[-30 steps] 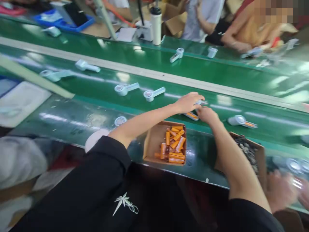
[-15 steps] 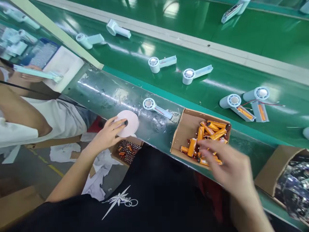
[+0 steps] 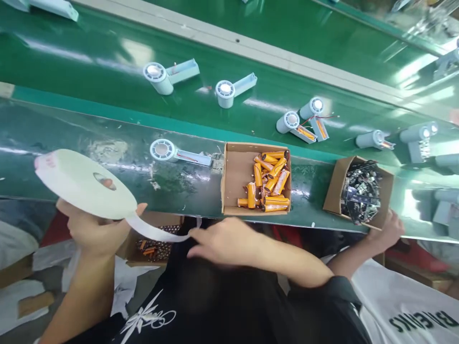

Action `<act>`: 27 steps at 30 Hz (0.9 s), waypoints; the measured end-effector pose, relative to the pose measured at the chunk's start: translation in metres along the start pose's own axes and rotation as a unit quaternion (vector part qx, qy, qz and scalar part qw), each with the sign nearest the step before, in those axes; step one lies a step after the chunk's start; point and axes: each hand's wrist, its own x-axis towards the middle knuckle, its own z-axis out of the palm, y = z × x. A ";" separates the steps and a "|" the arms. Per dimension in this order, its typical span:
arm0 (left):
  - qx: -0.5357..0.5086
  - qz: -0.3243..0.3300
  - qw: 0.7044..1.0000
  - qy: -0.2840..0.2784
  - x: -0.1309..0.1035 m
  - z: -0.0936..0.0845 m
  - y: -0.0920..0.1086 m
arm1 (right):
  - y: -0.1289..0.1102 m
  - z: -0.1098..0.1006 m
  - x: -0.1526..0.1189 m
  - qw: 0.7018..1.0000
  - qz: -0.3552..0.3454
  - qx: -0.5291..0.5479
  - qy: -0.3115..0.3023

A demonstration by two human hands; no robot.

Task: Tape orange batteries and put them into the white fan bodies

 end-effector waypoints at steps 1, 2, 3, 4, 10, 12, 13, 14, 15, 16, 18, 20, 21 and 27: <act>0.012 0.013 1.000 0.021 0.000 0.005 0.008 | 0.011 -0.018 -0.013 0.999 0.010 -0.026 0.023; 0.028 0.029 0.999 0.031 0.001 0.010 0.016 | 0.023 -0.035 -0.024 0.997 0.026 -0.065 0.039; 0.041 0.049 0.998 0.024 0.003 0.015 0.024 | 0.036 -0.049 -0.032 0.992 0.044 -0.111 0.043; 0.047 0.072 0.996 0.002 0.006 0.020 0.030 | 0.049 -0.061 -0.036 0.986 0.055 -0.153 0.032; 0.042 0.192 0.979 -0.059 0.021 0.043 0.059 | 0.088 -0.080 -0.019 0.990 0.023 -0.123 -0.063; 0.046 0.203 0.976 -0.064 0.022 0.044 0.068 | 0.087 -0.083 -0.017 0.999 0.035 0.023 0.021; 0.053 0.203 0.975 -0.069 0.022 0.044 0.073 | 0.084 -0.083 -0.018 0.988 0.053 0.114 0.085; 0.061 0.205 0.974 -0.075 0.022 0.042 0.078 | 0.082 -0.081 -0.020 0.964 0.076 0.207 0.149; 0.070 0.210 0.972 -0.083 0.022 0.041 0.083 | 0.078 -0.078 -0.022 0.928 0.097 0.294 0.205; 0.078 0.218 0.969 -0.091 0.023 0.039 0.087 | 0.075 -0.074 -0.023 0.889 0.112 0.369 0.245; 0.093 0.236 0.962 -0.106 0.024 0.035 0.093 | 0.068 -0.064 -0.023 0.828 0.122 0.470 0.280; 0.107 0.250 0.955 -0.118 0.027 0.033 0.097 | 0.063 -0.055 -0.021 0.810 0.134 0.489 0.294; 0.112 0.255 0.953 -0.121 0.028 0.032 0.098 | 0.061 -0.052 -0.020 0.818 0.142 0.468 0.303; 0.121 0.282 0.942 -0.134 0.031 0.031 0.102 | 0.053 -0.058 -0.021 0.896 0.142 0.294 0.303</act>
